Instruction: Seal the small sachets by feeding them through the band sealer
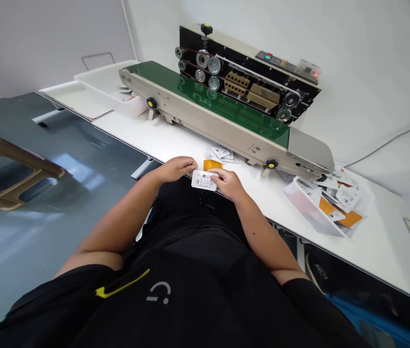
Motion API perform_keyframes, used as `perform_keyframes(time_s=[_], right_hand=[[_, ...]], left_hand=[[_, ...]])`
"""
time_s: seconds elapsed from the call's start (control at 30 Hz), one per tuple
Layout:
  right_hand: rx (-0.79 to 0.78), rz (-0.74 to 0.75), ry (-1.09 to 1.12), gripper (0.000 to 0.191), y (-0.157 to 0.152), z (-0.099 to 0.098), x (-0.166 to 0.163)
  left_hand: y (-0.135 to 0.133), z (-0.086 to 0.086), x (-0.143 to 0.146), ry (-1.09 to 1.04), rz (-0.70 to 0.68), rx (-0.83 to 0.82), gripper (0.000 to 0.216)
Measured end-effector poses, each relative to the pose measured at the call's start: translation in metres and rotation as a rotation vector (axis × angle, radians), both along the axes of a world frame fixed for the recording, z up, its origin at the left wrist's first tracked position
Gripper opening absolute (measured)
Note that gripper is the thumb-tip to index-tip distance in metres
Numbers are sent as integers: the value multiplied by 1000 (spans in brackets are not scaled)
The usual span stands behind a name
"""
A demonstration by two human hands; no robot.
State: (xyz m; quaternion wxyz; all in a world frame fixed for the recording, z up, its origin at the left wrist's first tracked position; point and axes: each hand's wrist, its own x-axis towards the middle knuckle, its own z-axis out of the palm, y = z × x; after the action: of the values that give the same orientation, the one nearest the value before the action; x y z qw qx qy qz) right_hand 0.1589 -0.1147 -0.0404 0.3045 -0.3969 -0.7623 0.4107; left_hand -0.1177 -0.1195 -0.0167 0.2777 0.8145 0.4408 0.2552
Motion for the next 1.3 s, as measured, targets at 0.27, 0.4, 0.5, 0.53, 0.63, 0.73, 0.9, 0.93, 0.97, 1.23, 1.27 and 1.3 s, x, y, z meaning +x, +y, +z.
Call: perform_keyframes(time_s=[0.27, 0.4, 0.5, 0.53, 0.63, 0.73, 0.9, 0.93, 0.97, 1.23, 1.27, 1.3], right_hand=[[-20, -7, -5, 35, -3, 4, 0], [24, -16, -37, 34, -4, 6, -1], [30, -14, -41, 34, -5, 7, -1], [32, -11, -45, 35, -5, 7, -2], [52, 0, -75, 34, -5, 9, -3], [76, -2, -116, 32, -7, 12, -5], [16, 93, -196, 25, -15, 32, -10], [7, 127, -226, 23, -16, 39, -12], [4, 155, -258, 22, -17, 46, -14], [18, 299, -418, 19, -14, 91, -18], [-10, 323, -404, 18, -11, 95, -14], [-16, 294, -363, 16, -7, 100, -8]], left_hand=[[-3, 3, 0, -56, 0, -66, 36], [-3, 3, 0, -10, 0, -23, 36], [-4, 4, 1, 25, -5, 15, 37], [-4, 5, 1, 39, -10, 27, 37], [-4, 6, 0, 61, -35, 39, 37], [-3, 6, -2, 34, -55, 23, 38], [-2, 10, -10, -18, -147, -44, 42], [-2, 11, -11, -27, -158, -64, 43], [-1, 12, -13, -37, -162, -81, 43], [-1, 9, -16, -102, -115, -178, 40], [-1, 8, -16, -124, -95, -186, 40], [-1, 6, -15, -143, -75, -190, 39]])
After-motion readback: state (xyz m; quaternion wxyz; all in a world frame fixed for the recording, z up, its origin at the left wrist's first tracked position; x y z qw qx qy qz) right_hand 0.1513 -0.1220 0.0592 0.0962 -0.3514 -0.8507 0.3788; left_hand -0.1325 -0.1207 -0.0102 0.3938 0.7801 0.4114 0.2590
